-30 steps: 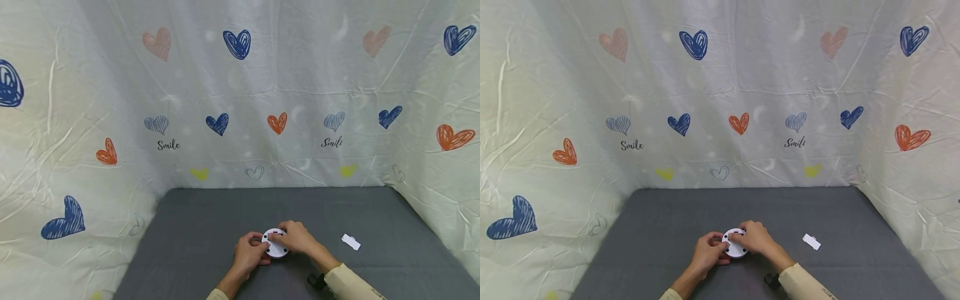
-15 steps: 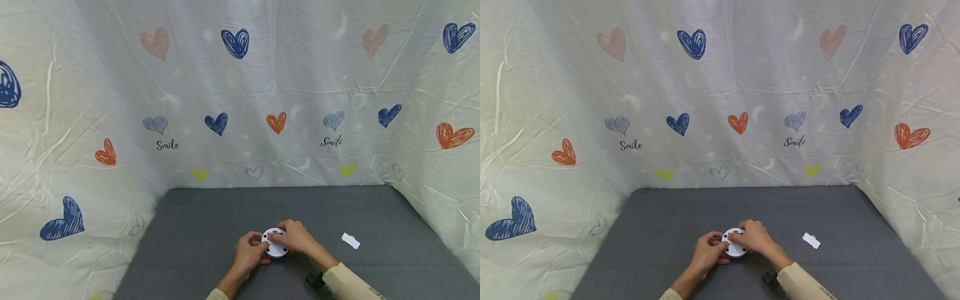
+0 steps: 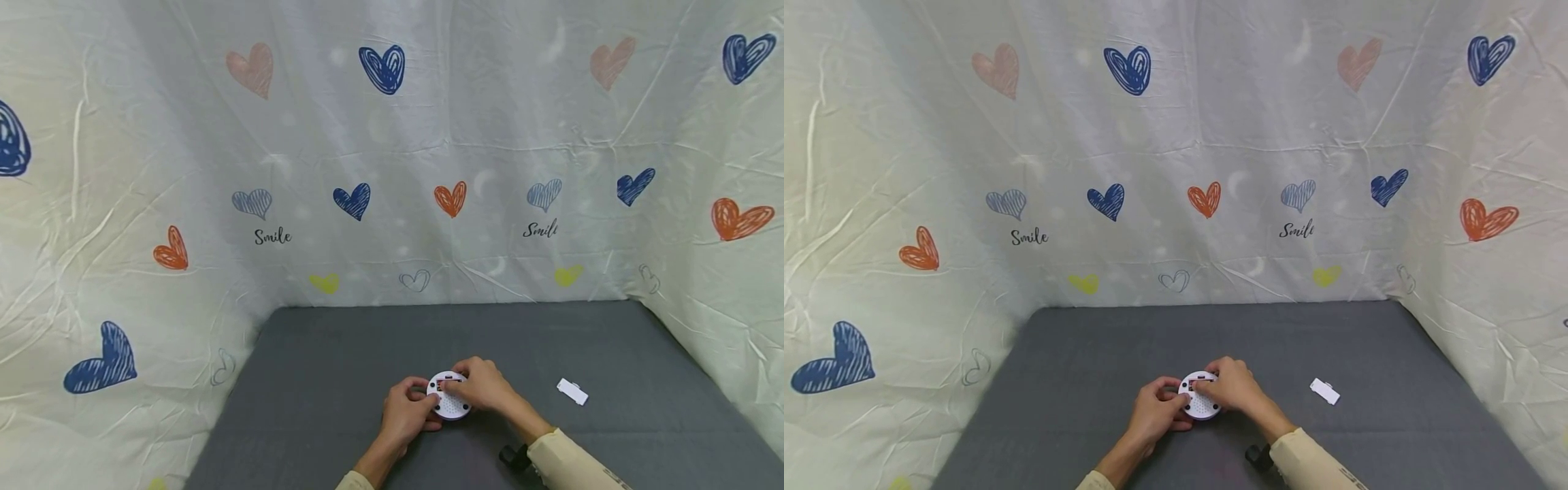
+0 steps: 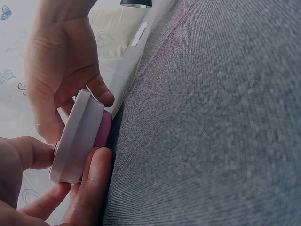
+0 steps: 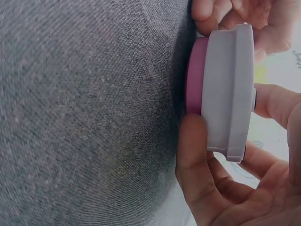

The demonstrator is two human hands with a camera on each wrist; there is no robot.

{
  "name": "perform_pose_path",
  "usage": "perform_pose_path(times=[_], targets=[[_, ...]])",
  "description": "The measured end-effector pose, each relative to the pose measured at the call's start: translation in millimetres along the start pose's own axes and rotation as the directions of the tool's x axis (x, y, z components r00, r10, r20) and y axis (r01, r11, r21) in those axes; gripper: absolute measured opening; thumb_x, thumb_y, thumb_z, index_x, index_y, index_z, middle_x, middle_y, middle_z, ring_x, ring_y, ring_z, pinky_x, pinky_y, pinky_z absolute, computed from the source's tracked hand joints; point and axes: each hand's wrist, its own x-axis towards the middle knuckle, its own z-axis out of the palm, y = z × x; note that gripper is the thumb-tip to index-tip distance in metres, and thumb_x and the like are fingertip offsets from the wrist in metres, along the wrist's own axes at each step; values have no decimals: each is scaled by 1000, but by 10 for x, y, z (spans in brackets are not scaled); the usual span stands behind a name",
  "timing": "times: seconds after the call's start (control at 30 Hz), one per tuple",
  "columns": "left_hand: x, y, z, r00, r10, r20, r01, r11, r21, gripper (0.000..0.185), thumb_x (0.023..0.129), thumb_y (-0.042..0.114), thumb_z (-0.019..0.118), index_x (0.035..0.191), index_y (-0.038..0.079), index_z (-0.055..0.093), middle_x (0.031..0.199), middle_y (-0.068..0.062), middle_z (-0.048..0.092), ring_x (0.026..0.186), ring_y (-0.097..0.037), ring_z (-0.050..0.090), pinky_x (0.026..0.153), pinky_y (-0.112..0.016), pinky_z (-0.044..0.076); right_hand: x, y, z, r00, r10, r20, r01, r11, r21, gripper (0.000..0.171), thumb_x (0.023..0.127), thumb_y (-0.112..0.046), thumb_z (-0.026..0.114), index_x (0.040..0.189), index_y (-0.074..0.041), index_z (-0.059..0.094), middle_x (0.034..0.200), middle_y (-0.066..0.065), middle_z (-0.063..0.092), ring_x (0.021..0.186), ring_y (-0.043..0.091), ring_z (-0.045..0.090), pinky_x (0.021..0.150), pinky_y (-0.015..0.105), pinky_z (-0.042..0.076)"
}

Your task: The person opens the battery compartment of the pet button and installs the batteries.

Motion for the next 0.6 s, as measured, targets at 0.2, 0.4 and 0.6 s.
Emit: perform_pose_path(times=[0.2,0.4,0.6], targets=[[0,-3,-5,1000,3,3,-3,1000,-1,32,94,3,76,125,-2,67,94,-13,75,68,-24,81,59,-36,71,-1,4,-5,1000,-24,-4,24,1000,2,25,97,-30,82,110,-8,82,80,-3,72,56,13,62,44,28,53],[8,-17,-6,1000,0,3,0,1000,0,32,94,2,76,125,-2,68,93,-13,75,68,-22,80,59,-36,71,1,39,-55,999,-46,19,46,999,-18,25,98,-32,80,109,-9,82,83,-3,74,63,12,62,50,27,52],[11,-14,2,1000,-12,-4,12,1000,2,33,94,3,76,126,-1,67,94,-14,74,68,-23,80,60,-37,71,-71,68,-208,999,-30,-40,27,998,-51,22,98,-28,80,111,-10,83,94,-1,79,78,10,67,63,29,57]])
